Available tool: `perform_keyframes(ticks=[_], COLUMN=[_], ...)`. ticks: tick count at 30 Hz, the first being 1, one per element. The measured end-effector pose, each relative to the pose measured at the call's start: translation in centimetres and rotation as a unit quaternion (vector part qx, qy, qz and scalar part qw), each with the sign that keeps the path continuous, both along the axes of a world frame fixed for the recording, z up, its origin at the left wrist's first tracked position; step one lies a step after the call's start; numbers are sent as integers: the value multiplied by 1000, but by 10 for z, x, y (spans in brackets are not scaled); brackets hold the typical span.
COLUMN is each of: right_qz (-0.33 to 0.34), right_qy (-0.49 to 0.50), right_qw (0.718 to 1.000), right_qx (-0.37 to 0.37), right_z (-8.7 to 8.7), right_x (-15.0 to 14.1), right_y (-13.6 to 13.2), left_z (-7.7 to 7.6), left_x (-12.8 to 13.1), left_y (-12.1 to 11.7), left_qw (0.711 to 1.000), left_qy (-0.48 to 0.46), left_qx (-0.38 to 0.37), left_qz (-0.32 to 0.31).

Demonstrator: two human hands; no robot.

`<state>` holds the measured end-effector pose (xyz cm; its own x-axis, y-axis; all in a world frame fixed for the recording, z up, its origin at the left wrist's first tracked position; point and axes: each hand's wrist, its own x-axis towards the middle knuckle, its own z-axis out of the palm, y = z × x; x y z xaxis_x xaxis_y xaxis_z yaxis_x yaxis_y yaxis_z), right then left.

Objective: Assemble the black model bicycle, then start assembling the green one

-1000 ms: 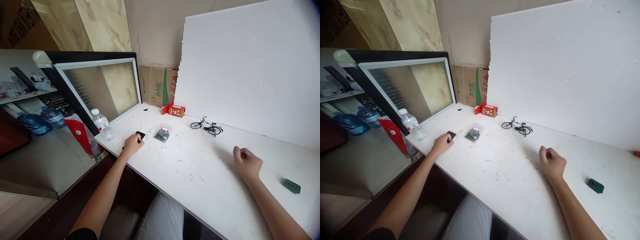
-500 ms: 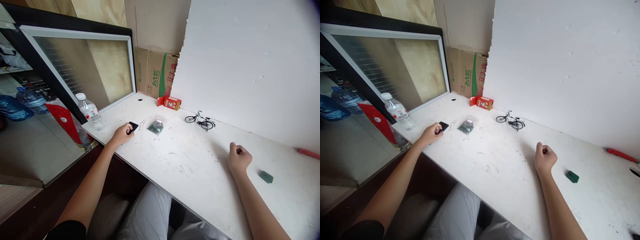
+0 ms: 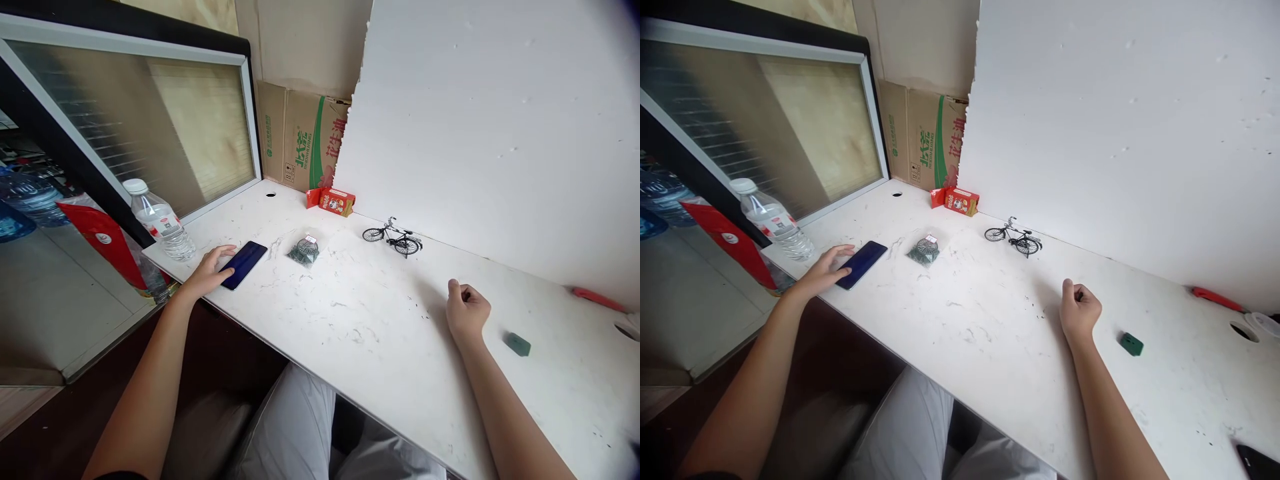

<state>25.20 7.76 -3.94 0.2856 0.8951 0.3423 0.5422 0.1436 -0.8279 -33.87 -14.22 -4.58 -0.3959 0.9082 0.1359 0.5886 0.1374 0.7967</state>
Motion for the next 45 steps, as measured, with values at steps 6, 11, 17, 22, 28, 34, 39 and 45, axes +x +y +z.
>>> perform_keyframes(ticks=[6,11,17,22,28,34,39,45], right_qz=[1,6,12,16,20,26,30,35], right_qy=[-4,-2,-7,-8,-7,-12,-13,-10], right_qw=[1000,1000,1000,1000,1000,1000,999,999], right_qx=[0,4,3,3,1,1,-1,-4], right_z=[0,0,-1,-3,-1,-1,-3,-6], right_x=[0,0,-1,1,0,0,2,4], right_y=[0,0,-1,0,-1,-1,1,2], left_z=[-15,-14,-11,-14,-16,-15,-16,-13], left_x=[6,9,14,13,11,13,14,16], left_y=[18,15,12,13,14,13,14,12], left_qw=[981,980,981,981,980,981,981,982], left_qy=[-42,10,39,49,59,62,58,60], left_qx=[121,119,106,111,116,117,116,104], left_qz=[147,159,156,149,147,145,146,144])
